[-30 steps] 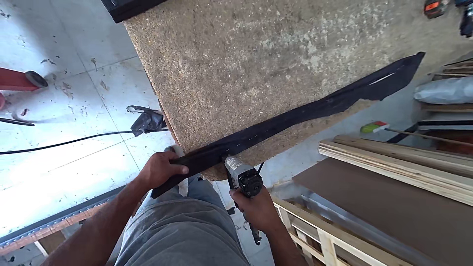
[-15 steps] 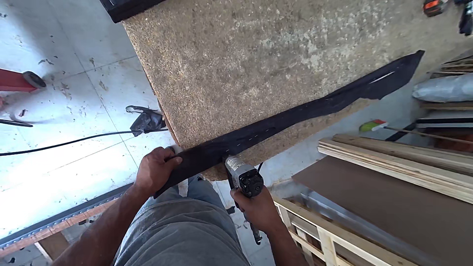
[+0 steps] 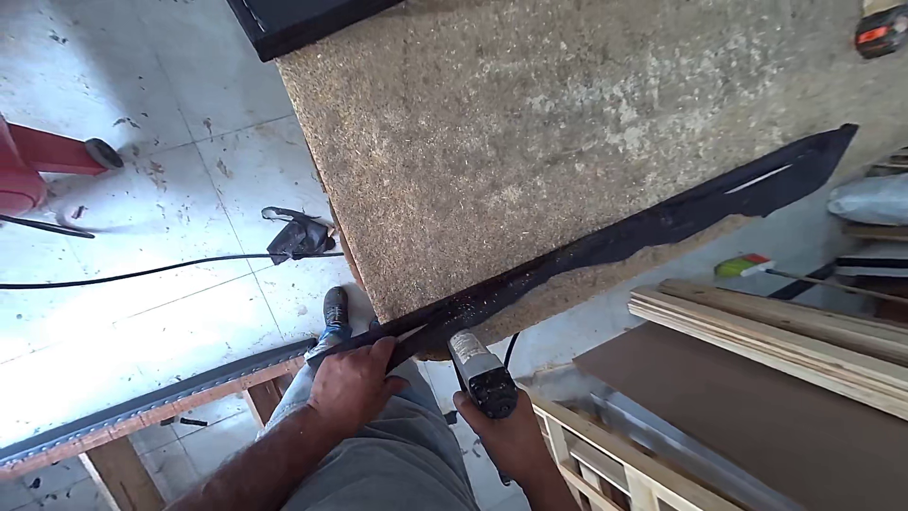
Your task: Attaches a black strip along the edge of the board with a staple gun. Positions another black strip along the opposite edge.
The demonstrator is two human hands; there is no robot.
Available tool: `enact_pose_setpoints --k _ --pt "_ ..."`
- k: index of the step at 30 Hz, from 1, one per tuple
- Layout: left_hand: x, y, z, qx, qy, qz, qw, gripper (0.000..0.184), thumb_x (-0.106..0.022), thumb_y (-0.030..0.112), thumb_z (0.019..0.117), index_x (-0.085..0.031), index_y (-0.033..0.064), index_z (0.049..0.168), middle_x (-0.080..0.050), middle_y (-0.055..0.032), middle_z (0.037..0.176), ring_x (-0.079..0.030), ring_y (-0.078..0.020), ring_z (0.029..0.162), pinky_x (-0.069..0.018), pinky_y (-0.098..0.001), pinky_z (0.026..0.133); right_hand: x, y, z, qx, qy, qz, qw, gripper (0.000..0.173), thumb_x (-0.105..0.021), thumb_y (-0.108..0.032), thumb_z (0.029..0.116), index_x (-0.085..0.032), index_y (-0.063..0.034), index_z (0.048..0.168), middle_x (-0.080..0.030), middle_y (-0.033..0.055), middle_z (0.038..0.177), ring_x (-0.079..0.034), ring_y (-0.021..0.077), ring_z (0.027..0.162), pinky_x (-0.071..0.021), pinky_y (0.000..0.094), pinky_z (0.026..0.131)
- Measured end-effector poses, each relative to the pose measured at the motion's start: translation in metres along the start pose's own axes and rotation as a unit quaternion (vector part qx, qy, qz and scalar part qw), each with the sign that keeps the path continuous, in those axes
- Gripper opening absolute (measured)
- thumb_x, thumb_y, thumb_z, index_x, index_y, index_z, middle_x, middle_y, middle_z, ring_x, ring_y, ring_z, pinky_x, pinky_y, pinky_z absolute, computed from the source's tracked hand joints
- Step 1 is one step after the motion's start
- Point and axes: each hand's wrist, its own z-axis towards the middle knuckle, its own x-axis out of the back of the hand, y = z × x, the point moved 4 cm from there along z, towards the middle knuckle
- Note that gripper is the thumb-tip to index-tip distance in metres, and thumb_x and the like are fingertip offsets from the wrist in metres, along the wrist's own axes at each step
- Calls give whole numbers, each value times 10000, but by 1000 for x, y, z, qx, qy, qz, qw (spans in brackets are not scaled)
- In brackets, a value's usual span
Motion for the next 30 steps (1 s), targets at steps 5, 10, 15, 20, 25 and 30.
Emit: enact_pose_setpoints --k 5,10,15,20,25,30 --pt "-6 3 -3 -137 210 60 966 181 -681 227 930 -730 140 779 -648 -26 720 -674 -234 783 -561 -410 692 2 -3 -3 16 10 13 1000 360 -733 -326 852 -691 -77 1109 -702 -56 838 -661 7 727 -579 228 686" --pt "-12 1 -5 -92 204 14 975 97 -717 198 908 -754 146 836 -709 -70 1193 -644 -289 1200 -571 -478 963 4 -6 0 17 10 -8 1000 359 -713 -335 863 -693 -74 1110 -694 -47 829 -651 16 710 -571 242 674" --pt "-16 -4 -8 -69 201 -78 974 126 -702 112 915 -707 66 798 -722 -80 1266 -645 -268 1254 -536 -460 1049 5 -7 2 10 4 -20 1000 350 -700 -331 872 -687 -72 1108 -690 -41 828 -648 29 701 -569 256 664" --pt "-17 -10 -4 -49 214 -161 962 84 -660 43 929 -706 36 859 -724 -77 1259 -669 -211 1220 -544 -408 1059 7 -5 4 8 -6 -17 1000 312 -693 -329 875 -685 -85 1068 -672 -46 795 -634 42 663 -561 269 631" --pt "-16 -20 -1 -37 217 -179 959 272 -627 41 941 -734 79 1188 -745 -34 1179 -715 -140 1087 -601 -353 953 8 -7 6 -6 -15 5 1000 271 -683 -306 880 -680 -95 1048 -659 -50 772 -625 53 637 -556 273 606" --pt "-13 -23 1 -29 243 -178 953 265 -638 46 929 -745 96 1166 -773 -17 1050 -741 -95 904 -625 -311 828 8 -15 4 -18 -6 5 1000 270 -692 -302 872 -681 -98 1048 -663 -57 768 -629 44 636 -559 262 608"
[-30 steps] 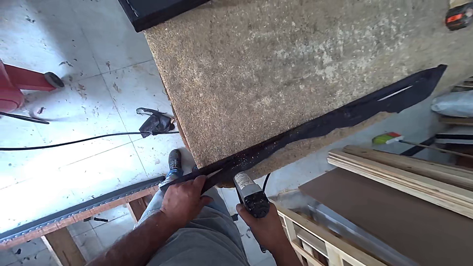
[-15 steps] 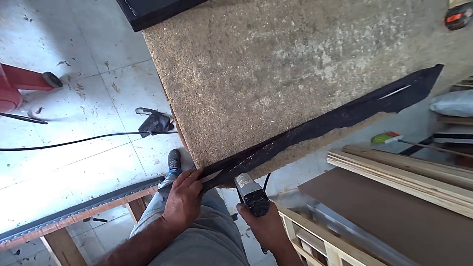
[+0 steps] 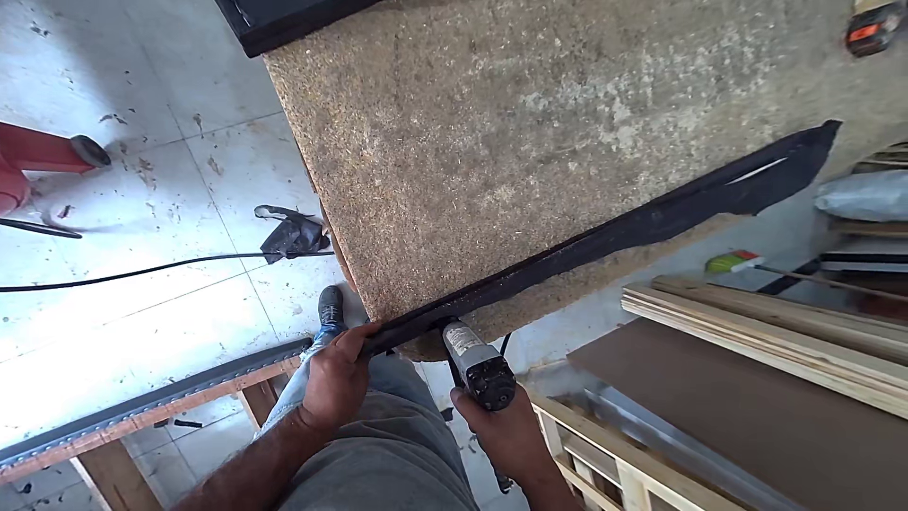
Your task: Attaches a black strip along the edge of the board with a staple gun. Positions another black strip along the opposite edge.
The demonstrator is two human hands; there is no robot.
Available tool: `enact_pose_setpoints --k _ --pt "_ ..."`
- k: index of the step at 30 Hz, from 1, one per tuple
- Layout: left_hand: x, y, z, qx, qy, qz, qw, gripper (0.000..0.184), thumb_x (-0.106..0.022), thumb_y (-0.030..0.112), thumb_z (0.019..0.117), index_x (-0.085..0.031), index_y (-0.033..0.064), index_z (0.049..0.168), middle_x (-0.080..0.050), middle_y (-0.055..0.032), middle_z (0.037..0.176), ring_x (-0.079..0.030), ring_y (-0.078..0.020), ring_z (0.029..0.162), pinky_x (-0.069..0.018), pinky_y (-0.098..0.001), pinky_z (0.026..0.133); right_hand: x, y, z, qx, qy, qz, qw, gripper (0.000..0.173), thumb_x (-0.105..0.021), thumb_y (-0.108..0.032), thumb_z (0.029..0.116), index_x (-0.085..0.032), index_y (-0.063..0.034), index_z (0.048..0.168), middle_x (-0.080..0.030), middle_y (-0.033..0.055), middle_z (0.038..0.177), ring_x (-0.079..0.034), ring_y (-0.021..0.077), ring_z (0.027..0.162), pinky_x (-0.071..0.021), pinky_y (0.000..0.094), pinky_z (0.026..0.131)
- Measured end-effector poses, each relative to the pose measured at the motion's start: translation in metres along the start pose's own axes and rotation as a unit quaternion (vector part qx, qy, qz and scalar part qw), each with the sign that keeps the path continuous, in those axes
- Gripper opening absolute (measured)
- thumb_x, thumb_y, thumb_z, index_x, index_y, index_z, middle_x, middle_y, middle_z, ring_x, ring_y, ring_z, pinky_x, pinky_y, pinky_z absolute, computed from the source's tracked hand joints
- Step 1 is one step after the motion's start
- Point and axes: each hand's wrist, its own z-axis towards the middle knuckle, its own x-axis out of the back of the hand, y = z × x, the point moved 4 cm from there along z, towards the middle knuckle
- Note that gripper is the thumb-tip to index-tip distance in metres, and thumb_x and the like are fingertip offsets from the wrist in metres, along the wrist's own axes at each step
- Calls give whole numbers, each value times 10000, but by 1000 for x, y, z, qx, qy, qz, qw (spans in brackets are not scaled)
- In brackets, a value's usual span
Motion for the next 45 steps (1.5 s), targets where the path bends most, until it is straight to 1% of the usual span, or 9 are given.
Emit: enact_pose_setpoints --k 4,7,12,14,16,20,25,34,45 --pt "1 8 1 -20 17 7 1000 216 -625 31 914 -750 70 1086 -776 -28 1001 -743 -93 879 -623 -294 803 5 -5 -4 30 12 -17 999 355 -707 -346 870 -683 -83 1108 -681 -58 811 -637 22 674 -565 251 642" --pt "-5 6 -2 -25 11 9 1000 162 -613 24 935 -742 56 1028 -769 -43 1101 -747 -122 969 -623 -313 867 5 -7 -6 35 -1 -30 999 371 -705 -345 872 -685 -77 1128 -688 -53 831 -644 15 706 -565 242 668" --pt "-9 0 -1 -36 8 23 999 191 -603 19 929 -743 47 1057 -765 -63 1079 -747 -155 973 -626 -342 863 1 -2 -6 22 -12 -28 999 385 -705 -342 868 -681 -82 1151 -694 -50 840 -655 25 717 -574 258 676" --pt "-10 -4 -1 -5 10 15 1000 183 -633 22 915 -746 61 1053 -754 -53 1058 -732 -148 975 -619 -340 873 0 1 -5 12 -14 -24 1000 367 -703 -340 866 -680 -84 1128 -680 -51 821 -641 33 688 -565 267 652" --pt "-11 -7 0 102 0 -15 995 156 -707 34 901 -759 77 1043 -748 -43 1002 -726 -146 921 -616 -376 835 0 5 -4 -3 -18 -25 1000 343 -697 -338 871 -679 -90 1108 -671 -46 808 -635 48 672 -561 282 640" --pt "-12 -17 8 338 -39 -136 930 25 -743 89 935 -720 97 939 -727 -25 842 -697 -141 770 -590 -399 738 1 7 -3 -13 -19 -19 1000 320 -694 -334 872 -680 -89 1078 -670 -39 799 -643 66 676 -563 293 642" --pt "-15 -37 8 409 -24 -290 865 127 -722 79 949 -679 29 841 -700 -101 753 -666 -195 657 -572 -378 622 2 5 0 -20 -22 -4 1000 281 -697 -314 872 -681 -99 1051 -665 -43 788 -634 67 656 -560 294 628" --pt "-6 -48 19 563 -156 -430 688 300 -538 212 1071 -543 5 1288 -712 -237 1030 -742 -348 849 -635 -462 708 0 5 1 -24 -25 7 999 247 -689 -305 874 -676 -102 1015 -651 -43 751 -620 77 620 -552 295 602" --pt "-9 -55 12 556 -119 -448 690 178 -580 77 1029 -546 -38 1160 -709 -216 965 -738 -303 810 -637 -422 711 2 5 1 -2 -25 55 998 198 -692 -261 886 -653 -84 967 -633 -31 720 -610 94 588 -550 294 571"
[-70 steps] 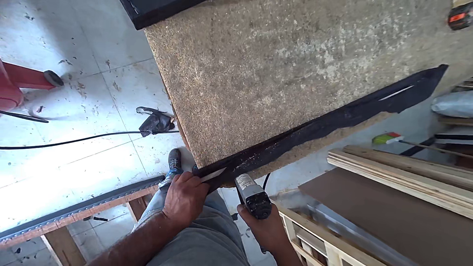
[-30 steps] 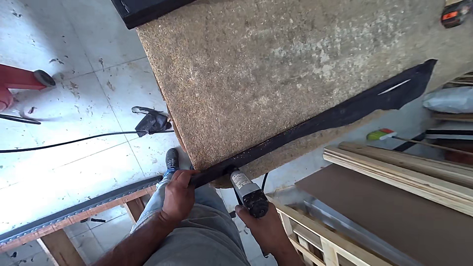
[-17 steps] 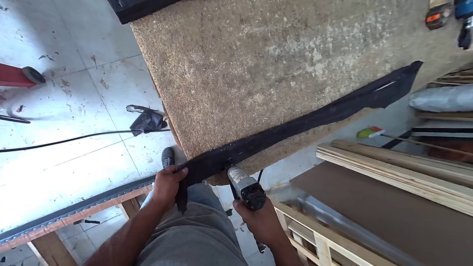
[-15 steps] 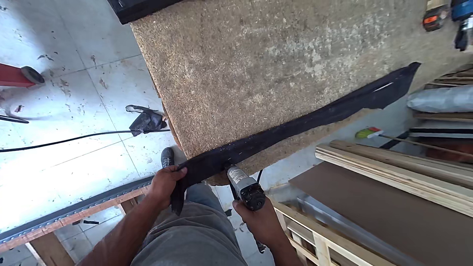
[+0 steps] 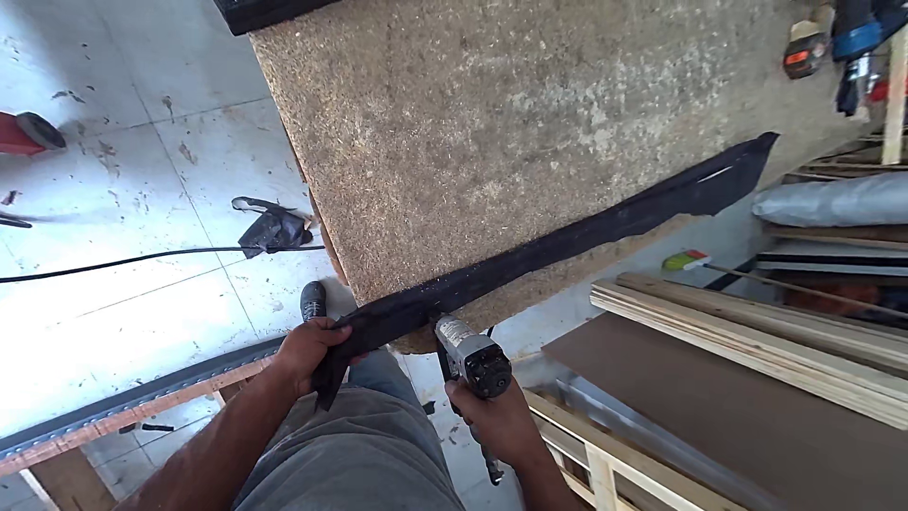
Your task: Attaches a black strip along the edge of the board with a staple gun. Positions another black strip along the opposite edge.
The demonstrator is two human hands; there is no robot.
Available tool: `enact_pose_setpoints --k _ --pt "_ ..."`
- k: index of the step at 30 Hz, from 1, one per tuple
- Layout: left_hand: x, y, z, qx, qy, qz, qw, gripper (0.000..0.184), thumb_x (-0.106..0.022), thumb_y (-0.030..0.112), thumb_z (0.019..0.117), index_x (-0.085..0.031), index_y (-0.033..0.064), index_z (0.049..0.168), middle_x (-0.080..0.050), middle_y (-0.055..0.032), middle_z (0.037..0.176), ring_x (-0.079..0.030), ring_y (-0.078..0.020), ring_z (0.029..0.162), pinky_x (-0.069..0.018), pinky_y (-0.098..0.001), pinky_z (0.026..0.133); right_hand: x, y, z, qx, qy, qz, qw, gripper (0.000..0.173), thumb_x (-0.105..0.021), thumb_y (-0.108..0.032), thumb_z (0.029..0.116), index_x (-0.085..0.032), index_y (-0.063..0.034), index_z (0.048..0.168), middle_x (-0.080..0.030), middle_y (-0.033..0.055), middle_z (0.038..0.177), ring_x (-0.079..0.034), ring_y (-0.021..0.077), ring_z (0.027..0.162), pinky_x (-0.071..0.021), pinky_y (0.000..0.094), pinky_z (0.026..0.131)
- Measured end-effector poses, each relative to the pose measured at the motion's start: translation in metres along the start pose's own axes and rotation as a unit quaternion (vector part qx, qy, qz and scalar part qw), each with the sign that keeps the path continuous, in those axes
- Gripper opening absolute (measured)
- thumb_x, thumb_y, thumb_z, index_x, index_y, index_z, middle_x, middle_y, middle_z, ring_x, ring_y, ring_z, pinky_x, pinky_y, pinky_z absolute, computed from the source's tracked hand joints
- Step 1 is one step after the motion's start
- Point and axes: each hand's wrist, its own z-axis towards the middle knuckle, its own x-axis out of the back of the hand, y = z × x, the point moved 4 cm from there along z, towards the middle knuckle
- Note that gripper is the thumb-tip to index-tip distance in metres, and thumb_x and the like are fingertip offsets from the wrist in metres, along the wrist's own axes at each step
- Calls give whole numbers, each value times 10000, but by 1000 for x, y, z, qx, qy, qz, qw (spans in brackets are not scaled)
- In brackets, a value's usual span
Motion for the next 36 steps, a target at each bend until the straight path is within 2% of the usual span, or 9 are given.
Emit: enact_pose_setpoints --k 7,12,20,23,25,26,29,32,36 --pt "-1 1 -4 3 3 6 1000 164 -579 82 1030 -549 -29 1148 -708 -201 968 -741 -288 809 -639 -407 706 -2 -4 3 -6 2 7 1000 164 -682 -256 896 -639 -99 908 -604 -38 666 -581 94 534 -534 289 533" --pt "1 0 -2 -3 -2 8 1000 141 -583 88 1029 -556 -22 1113 -712 -186 934 -738 -271 775 -634 -383 681 -4 -4 3 -17 -6 14 1000 280 -683 -245 886 -670 -70 1104 -628 -29 705 -593 106 547 -534 296 522" --pt "4 -2 2 -12 -11 7 1000 171 -603 94 1021 -558 -21 1139 -707 -191 956 -736 -283 799 -636 -407 707 -31 -12 -9 -12 -49 -13 999 378 -690 -262 887 -661 -41 1193 -682 -17 827 -634 89 638 -568 296 598" --pt "5 -2 4 -13 -23 9 1000 171 -594 78 1022 -555 -34 1146 -708 -202 973 -738 -295 824 -637 -423 737 -43 -16 -14 -16 -65 -24 997 364 -695 -274 882 -670 -49 1168 -674 -25 818 -628 77 644 -561 289 606" --pt "4 -1 3 -16 -24 10 1000 174 -590 87 1026 -552 -27 1152 -706 -195 961 -737 -288 807 -636 -414 717 -48 -18 -15 -14 -74 -35 997 293 -696 -298 886 -661 -76 1075 -647 -38 783 -610 67 632 -544 280 602" --pt "3 -1 3 -16 -26 12 999 175 -586 90 1029 -551 -25 1156 -705 -191 964 -736 -285 814 -636 -414 723 -51 -19 -16 -16 -78 -39 996 293 -697 -304 887 -659 -79 1071 -647 -35 791 -613 68 640 -547 282 611" --pt "5 -1 5 -14 -37 16 999 203 -589 84 1028 -553 -41 1184 -708 -206 998 -738 -299 853 -634 -436 768 -59 -21 -18 -16 -87 -46 995 389 -700 -296 884 -665 -55 1187 -672 -23 844 -630 69 668 -564 281 636" --pt "6 -1 6 -13 -43 11 999 174 -588 87 1028 -555 -32 1151 -701 -194 971 -729 -284 820 -633 -427 737 -67 -24 -21 -16 -96 -59 993 341 -704 -323 883 -664 -86 1124 -664 -28 821 -632 71 665 -560 294 638" --pt "5 0 4 -17 -50 11 999 126 -581 88 1030 -560 -17 1096 -701 -170 925 -724 -255 774 -631 -410 717 -76 -27 -24 -6 -97 -72 993 356 -708 -325 875 -668 -79 1130 -684 -13 872 -658 68 760 -568 296 724"
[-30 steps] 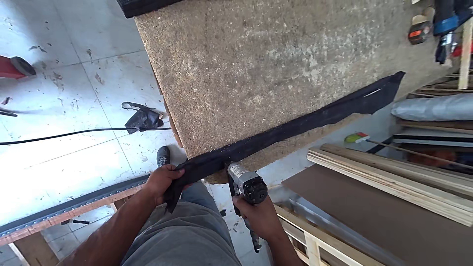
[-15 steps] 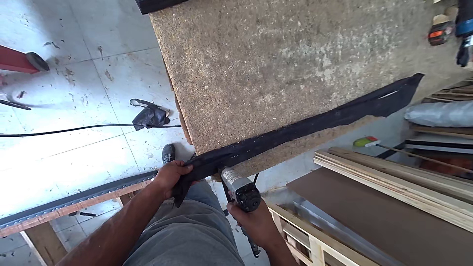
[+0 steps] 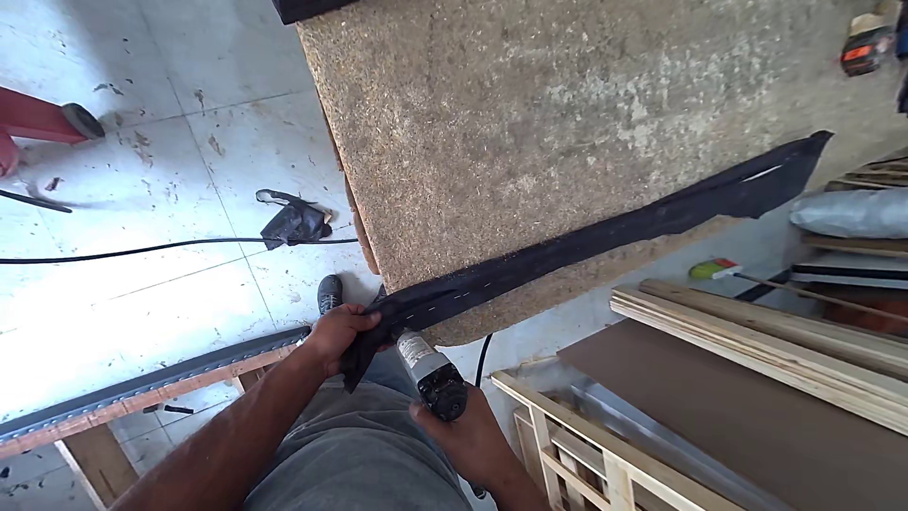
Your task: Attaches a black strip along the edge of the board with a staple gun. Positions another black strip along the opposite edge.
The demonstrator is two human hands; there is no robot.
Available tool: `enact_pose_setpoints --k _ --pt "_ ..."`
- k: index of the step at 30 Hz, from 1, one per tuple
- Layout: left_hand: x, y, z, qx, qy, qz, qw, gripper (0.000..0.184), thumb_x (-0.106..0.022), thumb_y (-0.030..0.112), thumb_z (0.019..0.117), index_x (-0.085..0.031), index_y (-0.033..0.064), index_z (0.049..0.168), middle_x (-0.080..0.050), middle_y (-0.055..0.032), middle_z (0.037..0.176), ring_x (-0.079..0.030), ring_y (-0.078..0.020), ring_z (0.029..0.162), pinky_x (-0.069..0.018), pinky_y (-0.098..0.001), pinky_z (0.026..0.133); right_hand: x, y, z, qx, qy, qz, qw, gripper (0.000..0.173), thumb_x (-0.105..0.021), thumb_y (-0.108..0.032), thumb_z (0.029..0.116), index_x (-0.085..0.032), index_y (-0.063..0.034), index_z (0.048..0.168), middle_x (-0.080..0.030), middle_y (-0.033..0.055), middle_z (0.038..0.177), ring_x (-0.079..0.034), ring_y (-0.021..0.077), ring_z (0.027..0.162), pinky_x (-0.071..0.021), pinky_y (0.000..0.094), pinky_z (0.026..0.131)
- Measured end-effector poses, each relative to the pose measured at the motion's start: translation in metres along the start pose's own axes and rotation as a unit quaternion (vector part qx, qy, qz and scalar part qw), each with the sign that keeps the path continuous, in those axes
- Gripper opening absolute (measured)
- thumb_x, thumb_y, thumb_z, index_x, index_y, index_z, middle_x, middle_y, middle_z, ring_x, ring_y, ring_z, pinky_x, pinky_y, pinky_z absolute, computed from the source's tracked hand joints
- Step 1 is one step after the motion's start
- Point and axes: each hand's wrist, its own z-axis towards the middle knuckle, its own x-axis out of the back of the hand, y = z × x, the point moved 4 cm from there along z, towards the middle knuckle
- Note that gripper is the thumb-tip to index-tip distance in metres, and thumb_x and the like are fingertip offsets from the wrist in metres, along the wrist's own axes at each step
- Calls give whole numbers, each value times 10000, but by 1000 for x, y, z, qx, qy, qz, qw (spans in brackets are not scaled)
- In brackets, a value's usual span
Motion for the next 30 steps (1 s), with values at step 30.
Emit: enact_pose_setpoints --k 30 --pt "2 -1 2 -2 -5 20 1000 169 -599 117 1026 -576 -1 1144 -702 -154 919 -716 -230 763 -624 -394 707 -4 -8 -4 3 -10 -66 998 441 -707 -361 871 -653 -86 1211 -720 21 984 -697 99 926 -578 336 842"
